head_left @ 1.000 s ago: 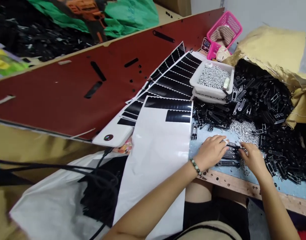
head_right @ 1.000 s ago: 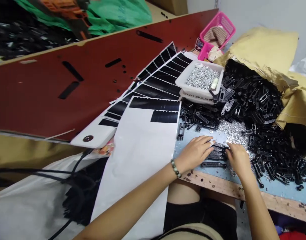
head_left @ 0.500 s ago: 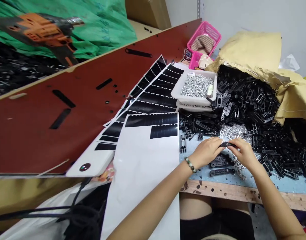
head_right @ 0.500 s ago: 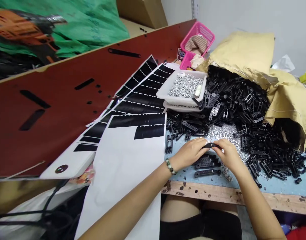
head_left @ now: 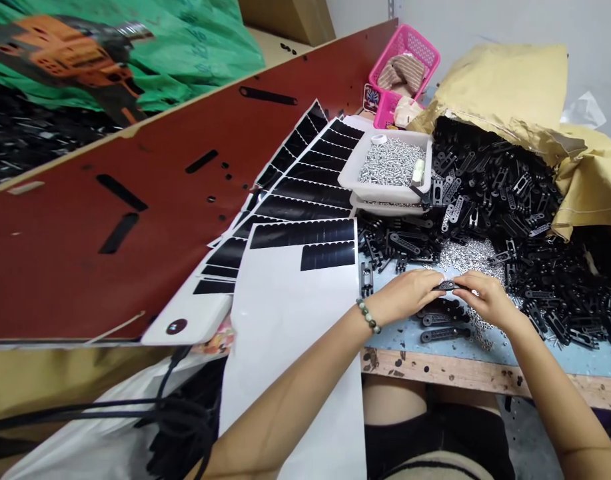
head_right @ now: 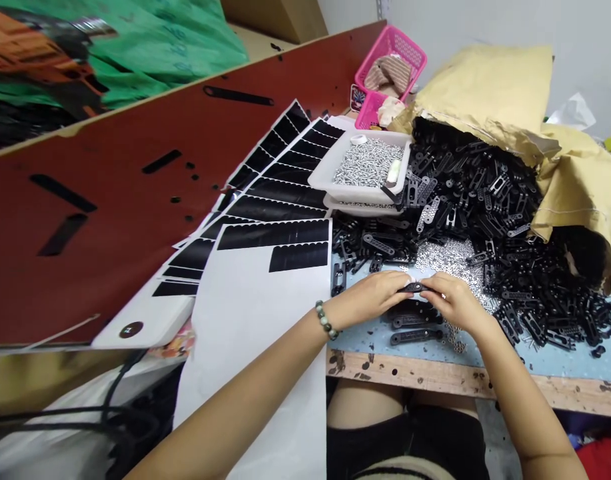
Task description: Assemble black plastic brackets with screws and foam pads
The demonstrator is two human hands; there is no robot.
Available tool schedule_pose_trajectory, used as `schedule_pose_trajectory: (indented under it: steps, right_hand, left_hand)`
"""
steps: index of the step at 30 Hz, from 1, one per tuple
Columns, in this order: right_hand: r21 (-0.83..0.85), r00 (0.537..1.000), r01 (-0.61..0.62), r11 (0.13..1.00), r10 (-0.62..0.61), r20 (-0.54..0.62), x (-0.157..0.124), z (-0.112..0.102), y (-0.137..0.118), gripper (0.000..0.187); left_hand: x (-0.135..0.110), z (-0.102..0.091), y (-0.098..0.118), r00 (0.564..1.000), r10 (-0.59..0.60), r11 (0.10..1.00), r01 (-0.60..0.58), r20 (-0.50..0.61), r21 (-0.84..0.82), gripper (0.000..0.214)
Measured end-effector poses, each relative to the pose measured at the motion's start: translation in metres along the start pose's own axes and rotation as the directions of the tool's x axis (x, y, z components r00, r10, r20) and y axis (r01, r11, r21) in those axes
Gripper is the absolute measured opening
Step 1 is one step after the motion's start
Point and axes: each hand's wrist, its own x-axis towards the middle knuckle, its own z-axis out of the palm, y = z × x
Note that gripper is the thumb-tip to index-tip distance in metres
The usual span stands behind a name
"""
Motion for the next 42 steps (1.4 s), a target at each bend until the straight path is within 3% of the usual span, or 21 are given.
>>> schedule_pose_trajectory:
  steps: [7,11,13,15,17,19,21,23,25,26,28,31,33,35,39,42]
  right_hand:
    - [-0.079,0.992,-0.129,0.988,0.128,-0.017,-0.005,0.028,0.016,0.027]
    - [-0.17,0.994,-0.108,0.979,0.103,-0.037,-0.019,0.046,0.03,0.02]
    - [-0.157,0.996,-0.085,0.984,0.079,-0.044,-0.021,0.048,0.034,0.019]
    - [-0.111,0.993,-0.072,0.991,0.061,-0.103,-0.013,0.044,0.034,0.02]
    - [-0.046,0.968,-0.09,0.995,0.076,-0.241,0.008,0.036,0.028,0.023]
    - [0.071,0.9,-0.14,0.988,0.157,-0.407,0.043,0.029,0.019,0.027]
    - [0.309,0.815,-0.199,0.93,0.332,-0.475,0.087,0.024,0.008,0.034]
    - [0.575,0.772,-0.209,0.791,0.495,-0.4,0.13,0.024,-0.004,0.04]
    - [0.693,0.757,-0.226,0.684,0.572,-0.317,0.164,0.024,-0.015,0.038]
    - [0.695,0.754,-0.229,0.682,0.576,-0.317,0.175,0.024,-0.02,0.033]
    - [0.6,0.766,-0.178,0.78,0.493,-0.413,0.178,0.022,-0.031,0.026]
    - [0.363,0.836,-0.042,0.931,0.231,-0.497,0.138,0.016,-0.047,0.019]
    - [0.302,0.911,-0.072,0.951,0.186,-0.369,0.089,0.013,-0.055,0.018]
    - [0.31,0.949,-0.217,0.926,0.275,-0.157,0.035,0.014,-0.056,0.019]
    - [0.371,0.892,-0.43,0.823,0.45,0.037,-0.045,0.031,-0.042,0.02]
    - [0.33,0.877,-0.471,0.818,0.475,0.072,-0.063,0.044,-0.032,0.022]
  left_hand:
    - [0.007,0.013,-0.002,0.985,-0.173,0.971,0.169,0.009,0.17,0.016]
    - [-0.021,0.008,0.006,0.959,-0.188,0.978,0.203,-0.211,0.05,0.035]
    - [-0.046,0.0,0.008,0.894,-0.249,0.967,0.249,-0.373,-0.049,0.032]
    - [-0.072,-0.01,0.008,0.789,-0.353,0.934,0.323,-0.503,-0.151,0.029]
    - [-0.095,-0.017,0.005,0.678,-0.46,0.886,0.391,-0.573,-0.248,0.027]
    - [-0.109,-0.021,0.003,0.602,-0.523,0.85,0.423,-0.603,-0.315,0.025]
    - [-0.114,-0.021,0.003,0.58,-0.533,0.843,0.42,-0.615,-0.335,0.024]
    - [-0.113,-0.017,0.007,0.592,-0.514,0.856,0.403,-0.62,-0.324,0.024]
    - [-0.11,-0.012,0.013,0.611,-0.497,0.866,0.399,-0.616,-0.303,0.025]
    - [-0.109,-0.008,0.017,0.624,-0.49,0.87,0.399,-0.609,-0.291,0.025]
    - [-0.107,0.001,0.024,0.657,-0.468,0.881,0.393,-0.591,-0.263,0.026]
    - [-0.106,0.018,0.036,0.742,-0.37,0.927,0.333,-0.559,-0.171,0.027]
    - [-0.108,0.031,0.045,0.821,-0.262,0.963,0.259,-0.507,-0.078,0.026]
    - [-0.109,0.042,0.053,0.888,-0.168,0.982,0.187,-0.428,0.004,0.025]
    - [-0.108,0.058,0.061,0.953,-0.108,0.985,0.14,-0.284,0.095,0.028]
    - [-0.105,0.062,0.061,0.968,-0.115,0.982,0.145,-0.224,0.121,0.031]
